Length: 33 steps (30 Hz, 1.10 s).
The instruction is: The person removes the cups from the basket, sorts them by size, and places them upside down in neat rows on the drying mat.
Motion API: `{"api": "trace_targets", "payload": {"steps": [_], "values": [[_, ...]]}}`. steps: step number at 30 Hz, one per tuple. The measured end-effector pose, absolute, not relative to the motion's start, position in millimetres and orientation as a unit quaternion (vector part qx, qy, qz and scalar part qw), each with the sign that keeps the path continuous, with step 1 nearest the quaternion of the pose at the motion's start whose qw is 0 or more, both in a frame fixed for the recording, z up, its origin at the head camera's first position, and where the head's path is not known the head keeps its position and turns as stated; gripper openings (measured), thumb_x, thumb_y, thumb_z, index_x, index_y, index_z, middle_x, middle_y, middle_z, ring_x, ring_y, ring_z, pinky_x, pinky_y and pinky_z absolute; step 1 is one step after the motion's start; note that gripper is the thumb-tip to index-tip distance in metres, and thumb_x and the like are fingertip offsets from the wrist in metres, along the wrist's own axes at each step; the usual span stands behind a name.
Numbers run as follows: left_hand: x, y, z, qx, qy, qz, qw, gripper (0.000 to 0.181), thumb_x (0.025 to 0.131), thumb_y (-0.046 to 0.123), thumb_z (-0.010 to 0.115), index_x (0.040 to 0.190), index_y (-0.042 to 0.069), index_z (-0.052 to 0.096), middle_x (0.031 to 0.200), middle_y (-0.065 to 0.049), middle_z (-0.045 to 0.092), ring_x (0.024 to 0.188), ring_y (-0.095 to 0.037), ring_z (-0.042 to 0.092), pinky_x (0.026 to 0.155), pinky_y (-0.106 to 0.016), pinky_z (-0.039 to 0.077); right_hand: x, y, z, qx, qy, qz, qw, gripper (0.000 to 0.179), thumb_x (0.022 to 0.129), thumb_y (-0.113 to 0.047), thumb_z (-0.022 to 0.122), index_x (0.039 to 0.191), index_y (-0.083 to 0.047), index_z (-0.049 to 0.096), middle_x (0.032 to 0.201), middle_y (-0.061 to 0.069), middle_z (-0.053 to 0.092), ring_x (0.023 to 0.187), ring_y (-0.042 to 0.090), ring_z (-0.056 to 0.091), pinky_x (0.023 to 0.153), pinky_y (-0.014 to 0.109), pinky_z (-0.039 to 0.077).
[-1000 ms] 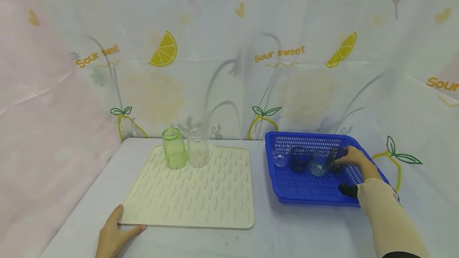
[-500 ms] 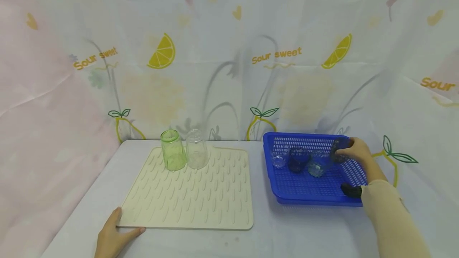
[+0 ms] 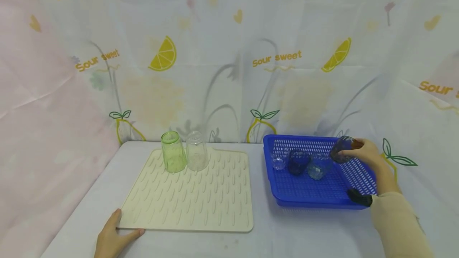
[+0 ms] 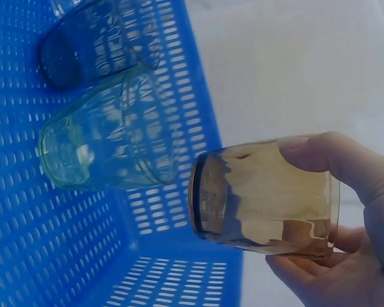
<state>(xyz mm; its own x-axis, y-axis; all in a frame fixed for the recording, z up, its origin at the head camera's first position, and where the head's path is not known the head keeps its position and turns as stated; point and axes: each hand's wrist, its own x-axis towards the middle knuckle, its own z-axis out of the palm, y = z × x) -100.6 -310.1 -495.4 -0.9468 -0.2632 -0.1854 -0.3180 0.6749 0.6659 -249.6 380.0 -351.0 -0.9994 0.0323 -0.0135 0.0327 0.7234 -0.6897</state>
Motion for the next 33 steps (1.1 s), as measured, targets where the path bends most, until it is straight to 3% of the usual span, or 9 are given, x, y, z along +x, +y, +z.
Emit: {"api": "trace_targets", "payload": {"steps": [7, 12, 17, 19, 21, 23, 25, 28, 33], "values": [[-100, -311, -494, -0.157, 0.917, 0.366, 0.039, 0.124, 0.066, 0.042, 0.082, 0.141, -0.017, 0.002, 0.145, -0.04, 0.005, 0.134, -0.055, 0.008, 0.112, -0.062, 0.012, -245, 386, -351, -0.008, 0.921, -0.39, -0.002, 0.096, 0.087, -0.033, 0.068, 0.142, 0.017, 0.007, 0.136, 0.043, 0.03, 0.124, 0.057, 0.03, 0.097, 0.068, 0.034], [-100, -310, -493, -0.157, 0.917, 0.365, 0.041, 0.125, 0.066, 0.042, 0.082, 0.141, -0.017, 0.003, 0.145, -0.04, 0.005, 0.134, -0.055, 0.007, 0.112, -0.062, 0.012, -248, 396, -367, 0.01, 0.922, -0.385, -0.036, 0.096, 0.084, -0.048, 0.067, 0.148, 0.002, 0.015, 0.137, 0.029, 0.039, 0.121, 0.044, 0.04, 0.091, 0.063, 0.044], [-101, -309, -494, -0.155, 0.917, 0.365, 0.043, 0.125, 0.065, 0.042, 0.082, 0.141, -0.017, 0.003, 0.145, -0.04, 0.004, 0.134, -0.055, 0.007, 0.111, -0.062, 0.011, -229, 381, -355, -0.02, 0.911, -0.41, -0.049, 0.089, 0.087, -0.037, 0.067, 0.148, 0.002, 0.015, 0.139, 0.032, 0.036, 0.122, 0.046, 0.038, 0.094, 0.065, 0.039], [-102, -309, -494, -0.153, 0.918, 0.364, 0.044, 0.125, 0.066, 0.042, 0.082, 0.141, -0.017, 0.003, 0.145, -0.041, 0.004, 0.134, -0.055, 0.007, 0.111, -0.062, 0.011, -217, 372, -345, -0.033, 0.909, -0.413, -0.053, 0.087, 0.088, -0.031, 0.066, 0.147, 0.006, 0.015, 0.138, 0.034, 0.035, 0.119, 0.037, 0.043, 0.096, 0.055, 0.043], [-102, -308, -494, -0.153, 0.918, 0.364, 0.045, 0.125, 0.066, 0.042, 0.082, 0.142, -0.017, 0.002, 0.145, -0.04, 0.005, 0.134, -0.055, 0.006, 0.112, -0.062, 0.011, -207, 363, -340, -0.029, 0.909, -0.411, -0.063, 0.084, 0.088, -0.029, 0.067, 0.147, 0.005, 0.017, 0.137, 0.028, 0.039, 0.111, 0.017, 0.049, 0.091, 0.036, 0.05], [-102, -308, -493, -0.153, 0.918, 0.363, 0.046, 0.125, 0.066, 0.043, 0.082, 0.142, -0.017, 0.002, 0.145, -0.04, 0.004, 0.134, -0.055, 0.006, 0.111, -0.062, 0.011, -199, 357, -339, -0.024, 0.906, -0.416, -0.069, 0.083, 0.088, -0.027, 0.068, 0.146, 0.005, 0.019, 0.131, 0.016, 0.045, 0.102, -0.001, 0.046, 0.082, 0.017, 0.049], [-102, -308, -493, -0.155, 0.918, 0.362, 0.047, 0.126, 0.067, 0.044, 0.081, 0.142, -0.017, 0.001, 0.145, -0.04, 0.003, 0.134, -0.055, 0.006, 0.111, -0.062, 0.011, -192, 354, -340, -0.029, 0.898, -0.433, -0.075, 0.081, 0.088, -0.024, 0.068, 0.146, 0.006, 0.02, 0.125, 0.0, 0.048, 0.096, -0.013, 0.04, 0.074, 0.005, 0.044], [-102, -307, -493, -0.155, 0.92, 0.357, 0.048, 0.125, 0.067, 0.045, 0.081, 0.142, -0.017, 0.001, 0.145, -0.041, 0.003, 0.134, -0.055, 0.007, 0.111, -0.062, 0.011, -183, 351, -344, -0.046, 0.877, -0.471, -0.081, 0.077, 0.087, -0.016, 0.069, 0.144, 0.007, 0.022, 0.115, -0.019, 0.046, 0.097, -0.016, 0.043, 0.077, 0.001, 0.043], [-101, -307, -491, -0.151, 0.922, 0.352, 0.052, 0.124, 0.07, 0.046, 0.079, 0.142, -0.016, 0.001, 0.145, -0.041, 0.004, 0.133, -0.056, 0.007, 0.111, -0.062, 0.011, -171, 343, -354, -0.078, 0.85, -0.513, -0.094, 0.071, 0.085, -0.004, 0.068, 0.142, 0.0, 0.027, 0.113, -0.028, 0.048, 0.102, -0.018, 0.046, 0.082, 0.0, 0.043]]}}
